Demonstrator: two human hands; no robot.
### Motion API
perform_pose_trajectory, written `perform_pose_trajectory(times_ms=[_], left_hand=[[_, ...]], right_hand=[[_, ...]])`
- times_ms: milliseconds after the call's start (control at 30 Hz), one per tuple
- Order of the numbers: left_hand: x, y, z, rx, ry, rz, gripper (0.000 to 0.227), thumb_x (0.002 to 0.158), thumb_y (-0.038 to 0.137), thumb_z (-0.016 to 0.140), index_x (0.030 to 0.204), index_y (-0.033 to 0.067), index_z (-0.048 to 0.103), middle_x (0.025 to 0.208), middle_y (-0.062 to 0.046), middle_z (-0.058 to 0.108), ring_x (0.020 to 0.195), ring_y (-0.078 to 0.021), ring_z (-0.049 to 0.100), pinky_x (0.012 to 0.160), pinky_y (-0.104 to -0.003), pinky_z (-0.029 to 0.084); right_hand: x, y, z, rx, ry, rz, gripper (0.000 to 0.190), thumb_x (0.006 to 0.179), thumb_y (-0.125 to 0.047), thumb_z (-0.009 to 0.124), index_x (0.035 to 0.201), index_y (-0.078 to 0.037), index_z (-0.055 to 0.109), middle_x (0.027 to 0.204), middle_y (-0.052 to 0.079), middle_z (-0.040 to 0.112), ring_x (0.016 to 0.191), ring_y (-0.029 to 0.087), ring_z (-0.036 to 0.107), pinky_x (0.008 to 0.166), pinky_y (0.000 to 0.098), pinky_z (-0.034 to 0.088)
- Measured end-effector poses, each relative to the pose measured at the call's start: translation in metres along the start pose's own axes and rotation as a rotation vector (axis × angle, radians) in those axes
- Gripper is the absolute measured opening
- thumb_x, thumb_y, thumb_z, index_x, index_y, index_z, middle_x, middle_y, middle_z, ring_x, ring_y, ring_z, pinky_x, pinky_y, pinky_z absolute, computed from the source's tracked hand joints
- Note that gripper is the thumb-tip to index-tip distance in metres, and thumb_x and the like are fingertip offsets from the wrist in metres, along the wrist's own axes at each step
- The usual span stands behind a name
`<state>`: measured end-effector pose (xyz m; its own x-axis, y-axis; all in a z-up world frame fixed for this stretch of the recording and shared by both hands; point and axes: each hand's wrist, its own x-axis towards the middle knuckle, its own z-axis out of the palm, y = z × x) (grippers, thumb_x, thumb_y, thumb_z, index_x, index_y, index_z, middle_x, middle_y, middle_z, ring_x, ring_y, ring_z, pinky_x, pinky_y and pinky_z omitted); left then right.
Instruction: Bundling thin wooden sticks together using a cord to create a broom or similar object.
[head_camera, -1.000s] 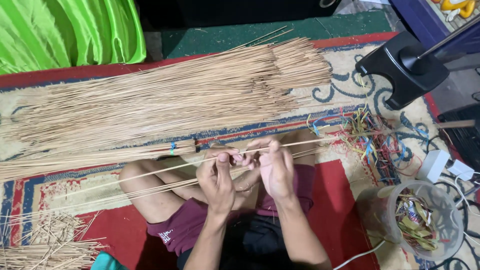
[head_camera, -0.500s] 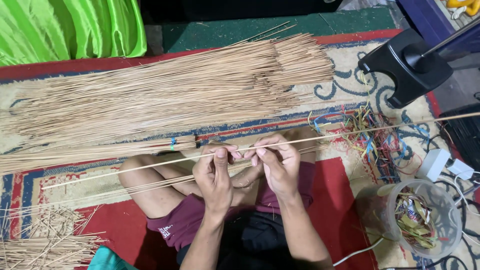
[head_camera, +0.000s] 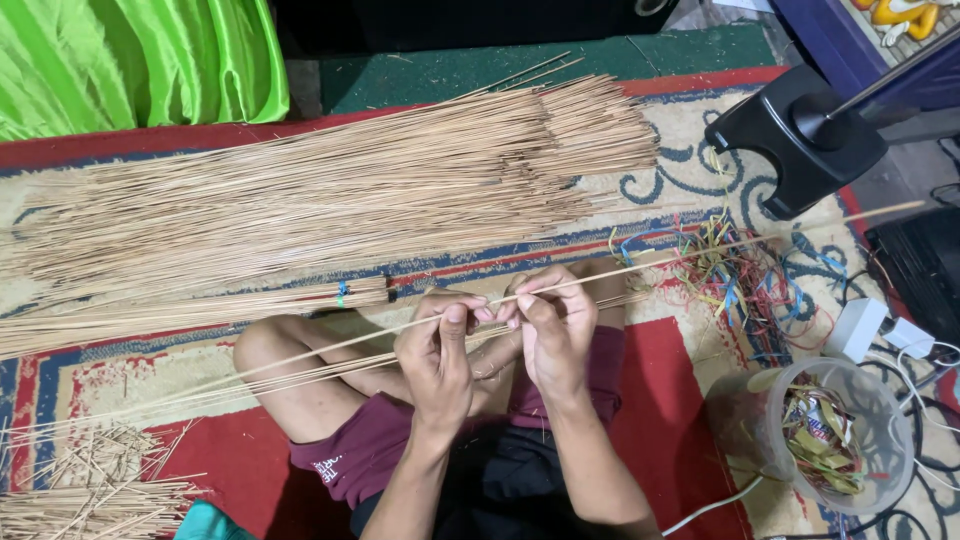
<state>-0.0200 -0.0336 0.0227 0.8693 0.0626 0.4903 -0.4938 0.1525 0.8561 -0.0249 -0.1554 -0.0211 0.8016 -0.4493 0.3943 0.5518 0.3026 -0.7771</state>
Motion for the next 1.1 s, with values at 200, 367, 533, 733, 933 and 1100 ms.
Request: perform_pose_trajectory(times_ms=[200,367,533,733,933,1100], left_hand=[[0.0,-0.005,-0.002,-0.048,0.024,-0.015,0.031,0.108,0.008,0.047,0.094,-0.0011,0.073,0.075,-0.012,0.071,0.067,-0.0157,0.06,0.061,-0.028,0.052],[0.002,-0.008,-0.002,-0.062,0.027,-0.01,0.031,0.108,0.01,0.048,0.093,-0.0006,0.073,0.075,-0.012,0.071,0.066,-0.0163,0.061,0.06,-0.028,0.053],[0.0,0.012,0.009,0.022,-0.104,-0.01,0.026,0.103,0.005,0.054,0.086,0.0003,0.075,0.075,-0.011,0.075,0.068,-0.0224,0.069,0.062,-0.033,0.055],[0.005,0.0,0.006,-0.049,0.041,-0.025,0.03,0.107,0.009,0.049,0.091,0.0009,0.074,0.072,-0.01,0.07,0.067,-0.0166,0.063,0.064,-0.03,0.053],[-0.003,0.006,0.011,-0.004,-0.051,-0.024,0.025,0.104,0.009,0.055,0.09,0.004,0.076,0.072,-0.007,0.073,0.069,-0.0214,0.071,0.067,-0.034,0.057],[0.001,0.0,0.008,-0.002,0.0,-0.027,0.029,0.107,0.014,0.051,0.092,0.0055,0.075,0.07,-0.005,0.07,0.069,-0.0166,0.069,0.067,-0.031,0.056]], right_hand=[[0.0,-0.014,0.012,-0.026,-0.053,0.059,0.029,0.103,-0.022,0.056,0.097,0.005,0.062,0.066,0.021,0.065,0.061,0.023,0.068,0.052,0.0272,0.05],[0.002,-0.017,0.008,-0.153,-0.094,0.049,0.02,0.096,-0.01,0.064,0.101,0.01,0.064,0.066,0.023,0.067,0.058,0.021,0.063,0.053,0.0271,0.051],[0.002,-0.015,0.014,-0.047,0.084,0.131,0.014,0.102,-0.013,0.06,0.094,-0.001,0.061,0.071,0.014,0.064,0.058,0.014,0.056,0.052,0.0241,0.05],[0.005,-0.024,0.017,-0.16,-0.139,0.123,0.015,0.096,-0.007,0.067,0.096,0.008,0.066,0.071,0.02,0.067,0.057,0.02,0.065,0.047,0.028,0.054],[0.004,-0.02,0.024,-0.051,0.128,0.126,0.026,0.105,-0.012,0.055,0.081,-0.004,0.055,0.061,0.006,0.051,0.058,0.012,0.054,0.047,0.0173,0.043],[0.007,-0.016,-0.002,-0.105,-0.097,0.112,0.026,0.101,-0.015,0.062,0.092,0.01,0.065,0.075,0.022,0.063,0.065,0.022,0.063,0.048,0.0271,0.052]])
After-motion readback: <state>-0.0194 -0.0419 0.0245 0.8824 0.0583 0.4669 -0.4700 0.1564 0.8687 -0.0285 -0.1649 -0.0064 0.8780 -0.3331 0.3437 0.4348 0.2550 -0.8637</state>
